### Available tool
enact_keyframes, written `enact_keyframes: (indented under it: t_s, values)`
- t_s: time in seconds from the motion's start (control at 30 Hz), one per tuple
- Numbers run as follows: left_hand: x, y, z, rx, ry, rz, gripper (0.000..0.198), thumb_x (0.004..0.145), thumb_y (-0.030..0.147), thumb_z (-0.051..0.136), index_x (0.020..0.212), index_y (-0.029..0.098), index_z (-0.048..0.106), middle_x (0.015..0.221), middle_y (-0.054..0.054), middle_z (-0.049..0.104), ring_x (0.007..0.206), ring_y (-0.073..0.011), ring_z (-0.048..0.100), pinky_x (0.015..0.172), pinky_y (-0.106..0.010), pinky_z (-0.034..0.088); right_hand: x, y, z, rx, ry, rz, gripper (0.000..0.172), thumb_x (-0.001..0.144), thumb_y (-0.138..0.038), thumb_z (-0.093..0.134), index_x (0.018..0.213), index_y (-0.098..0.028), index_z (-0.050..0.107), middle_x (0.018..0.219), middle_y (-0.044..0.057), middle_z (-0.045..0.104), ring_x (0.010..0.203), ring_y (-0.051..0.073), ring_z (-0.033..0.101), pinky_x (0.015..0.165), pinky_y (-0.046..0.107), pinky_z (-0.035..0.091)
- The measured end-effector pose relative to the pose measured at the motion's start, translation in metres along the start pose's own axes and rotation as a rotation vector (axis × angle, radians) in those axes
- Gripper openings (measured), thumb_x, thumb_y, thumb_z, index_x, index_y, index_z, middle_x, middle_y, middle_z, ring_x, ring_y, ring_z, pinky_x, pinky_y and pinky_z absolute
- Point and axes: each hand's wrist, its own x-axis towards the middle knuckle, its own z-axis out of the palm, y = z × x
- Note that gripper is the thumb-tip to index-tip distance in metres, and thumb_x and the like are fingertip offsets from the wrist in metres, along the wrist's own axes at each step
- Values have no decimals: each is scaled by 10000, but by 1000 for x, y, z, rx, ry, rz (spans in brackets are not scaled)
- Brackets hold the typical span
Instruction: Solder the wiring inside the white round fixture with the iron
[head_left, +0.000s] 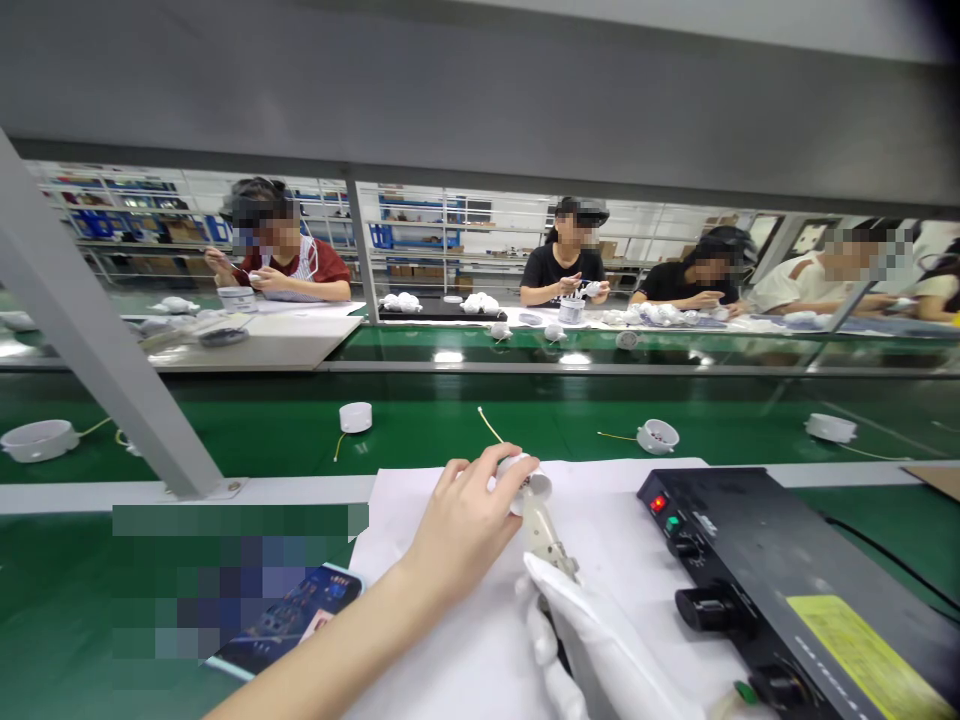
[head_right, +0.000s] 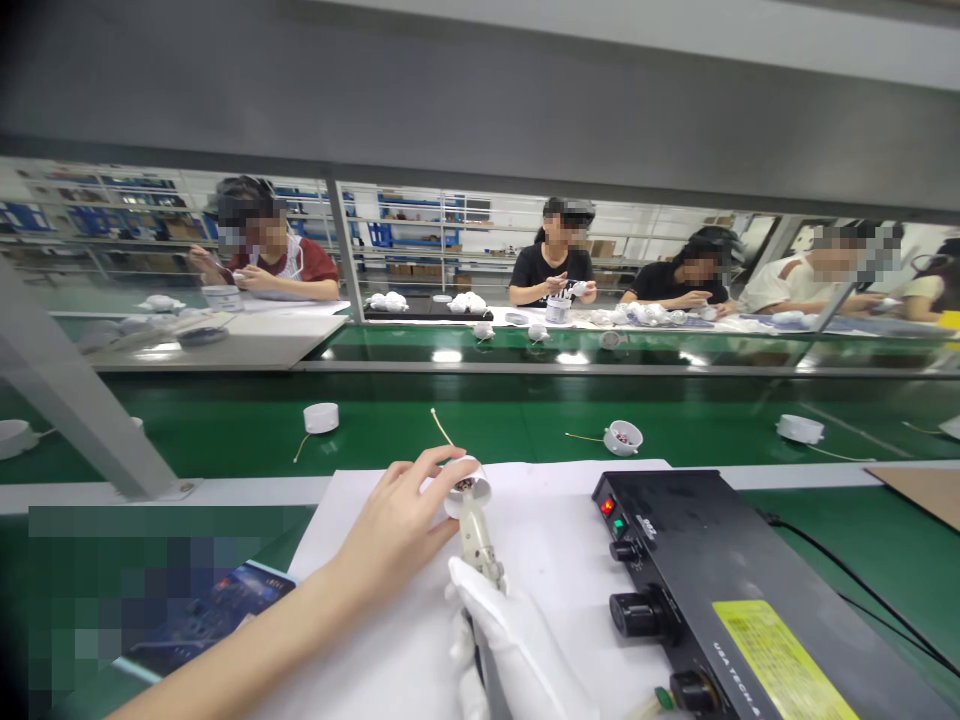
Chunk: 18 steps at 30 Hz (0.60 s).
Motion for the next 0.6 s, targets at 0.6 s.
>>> enact_keyframes:
  t_s: [0.6]
  values:
    - [1, -2, -5, -27, -102, -73, 513, 763, 63, 549, 1228, 263, 471, 1295, -44, 552, 976, -210, 607, 848, -369, 381, 1, 2, -4, 18, -4, 9, 268, 968, -380, 524, 980, -121, 593, 699, -22, 554, 451, 53, 461, 370, 157, 393]
